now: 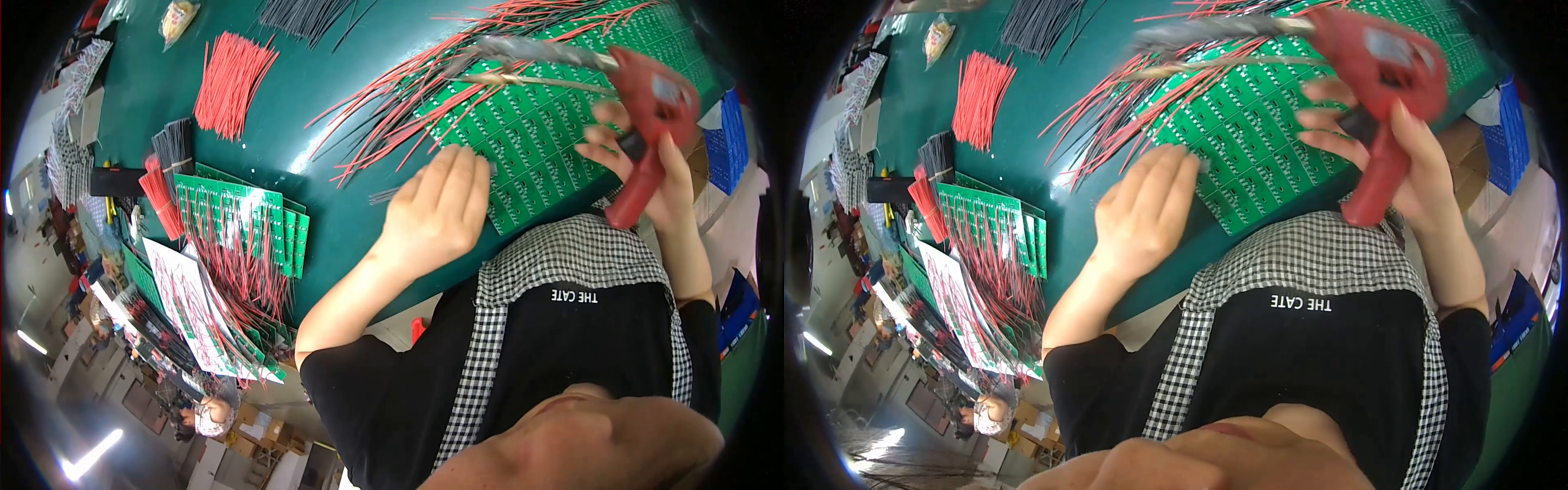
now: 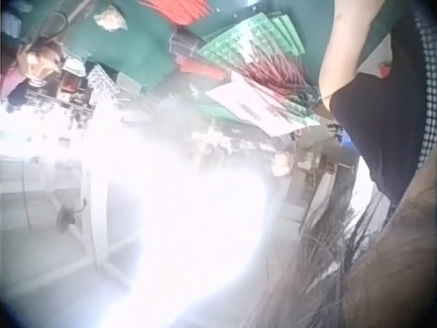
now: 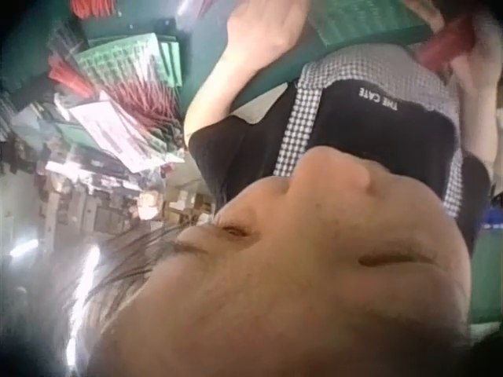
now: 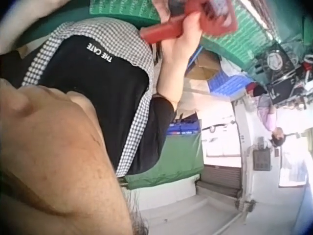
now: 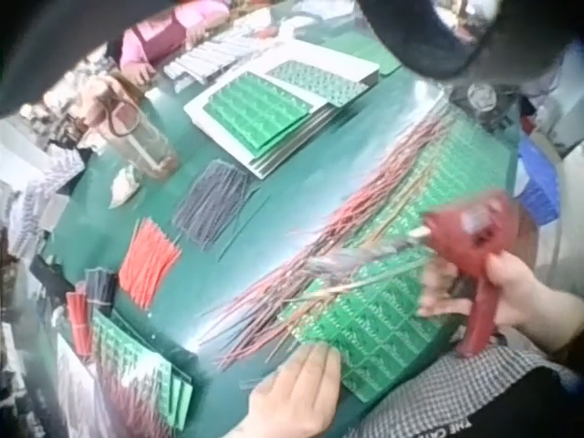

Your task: Assembling circuit boards by preparing and attaching wires using a handheld heat tool at a factory workbench.

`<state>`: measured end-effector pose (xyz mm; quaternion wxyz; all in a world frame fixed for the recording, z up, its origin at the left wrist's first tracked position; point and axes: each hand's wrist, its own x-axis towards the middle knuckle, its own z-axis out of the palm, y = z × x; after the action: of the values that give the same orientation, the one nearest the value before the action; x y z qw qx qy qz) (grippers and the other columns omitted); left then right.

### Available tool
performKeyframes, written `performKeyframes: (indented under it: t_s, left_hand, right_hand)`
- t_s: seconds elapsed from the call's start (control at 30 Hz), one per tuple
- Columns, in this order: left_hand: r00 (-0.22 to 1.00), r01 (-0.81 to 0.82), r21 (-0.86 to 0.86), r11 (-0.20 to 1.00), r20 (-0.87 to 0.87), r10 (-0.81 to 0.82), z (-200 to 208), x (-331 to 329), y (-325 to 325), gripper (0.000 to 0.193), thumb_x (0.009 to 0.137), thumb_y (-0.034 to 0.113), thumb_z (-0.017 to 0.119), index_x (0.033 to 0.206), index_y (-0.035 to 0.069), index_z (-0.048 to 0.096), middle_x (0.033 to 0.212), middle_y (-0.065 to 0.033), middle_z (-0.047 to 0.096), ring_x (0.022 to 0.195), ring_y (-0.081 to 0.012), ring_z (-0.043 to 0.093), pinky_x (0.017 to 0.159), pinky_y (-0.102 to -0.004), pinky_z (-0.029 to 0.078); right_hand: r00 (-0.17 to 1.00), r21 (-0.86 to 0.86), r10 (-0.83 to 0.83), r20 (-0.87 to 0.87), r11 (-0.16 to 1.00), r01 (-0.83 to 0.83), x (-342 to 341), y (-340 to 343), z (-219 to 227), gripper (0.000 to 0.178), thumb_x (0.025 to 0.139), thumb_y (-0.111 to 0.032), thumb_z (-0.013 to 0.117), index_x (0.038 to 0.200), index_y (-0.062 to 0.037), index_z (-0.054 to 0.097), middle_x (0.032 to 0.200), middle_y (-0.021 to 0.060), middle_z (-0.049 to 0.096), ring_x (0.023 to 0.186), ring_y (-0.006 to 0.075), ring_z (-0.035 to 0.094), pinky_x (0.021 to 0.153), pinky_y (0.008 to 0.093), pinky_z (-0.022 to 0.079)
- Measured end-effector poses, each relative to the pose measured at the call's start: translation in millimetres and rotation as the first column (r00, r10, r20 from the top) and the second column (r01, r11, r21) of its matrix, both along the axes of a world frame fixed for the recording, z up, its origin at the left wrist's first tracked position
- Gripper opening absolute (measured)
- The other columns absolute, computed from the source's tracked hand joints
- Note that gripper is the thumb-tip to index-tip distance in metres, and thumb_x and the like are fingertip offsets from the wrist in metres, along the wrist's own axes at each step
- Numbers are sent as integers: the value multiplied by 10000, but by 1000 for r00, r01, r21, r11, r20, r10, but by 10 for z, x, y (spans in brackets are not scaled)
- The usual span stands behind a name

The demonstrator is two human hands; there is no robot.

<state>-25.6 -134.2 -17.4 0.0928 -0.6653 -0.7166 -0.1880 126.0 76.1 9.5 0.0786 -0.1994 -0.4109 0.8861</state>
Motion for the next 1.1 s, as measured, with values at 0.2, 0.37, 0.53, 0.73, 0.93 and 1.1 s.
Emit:
performKeyframes:
  t_s: [0.2, 0.37, 0.53, 0.73, 0.93, 1.1]
  left_hand:
    - [992, -17, -81, 997, -122, 7, -85, 172, 47, 162, 709, 85, 565, 859, 23, 574, 933, -92, 595, 857, -182, 591, 570, -214, 460]
    - [983, 3, -56, 998, -181, -14, -115, 149, 50, 140, 706, 80, 572, 834, 24, 570, 904, -91, 603, 846, -177, 598, 569, -216, 470]
    - [995, -17, -47, 999, -97, 12, -64, 100, 30, 159, 702, 71, 568, 852, 18, 572, 921, -94, 596, 855, -187, 595, 593, -230, 476]
    - [984, -171, -57, 984, -64, 168, -53, -70, -139, 135, 711, 66, 558, 834, 13, 573, 926, -111, 592, 831, -198, 598, 574, -244, 484]
    - [951, -281, 99, 955, -106, 291, -36, -162, -197, 145, 707, 34, 551, 843, -6, 585, 853, -105, 592, 723, -197, 600, 540, -233, 468]
    - [973, -170, 8, 985, -158, 170, 43, -141, -114, 182, 678, 70, 551, 835, -15, 584, 767, -58, 538, 670, -157, 551, 525, -209, 451]
  right_hand:
    - [914, -255, 402, -56, 879, -403, -702, 316, -174, 538, 904, -342, 311, 1297, 1, 177, 1252, 218, 357, 1056, 415, 446, 792, 433, 477]
    - [936, -276, 336, -104, 895, -352, -937, 362, -106, 590, 892, -377, 319, 1322, -32, 109, 1321, 231, 231, 1146, 464, 308, 885, 453, 405]
    - [942, -185, 294, -164, 928, -322, -722, 189, 4, 563, 891, -367, 335, 1294, -9, 175, 1280, 226, 298, 1076, 400, 402, 800, 408, 461]
    - [981, 333, 165, 105, 924, -191, 114, -18, 52, 640, 750, -343, 602, 1203, 15, 326, 945, 149, 540, 403, 122, 467, 375, 228, 391]
    - [951, 337, 194, 243, 902, -270, 332, -110, 2, 576, 736, -313, 627, 1152, 14, 399, 1036, 129, 515, 581, 108, 453, 498, 214, 389]
    - [933, 418, 253, 257, 841, -343, 335, -116, 49, 388, 741, -106, 613, 1095, -6, 486, 997, 94, 547, 696, 73, 468, 606, 196, 407]
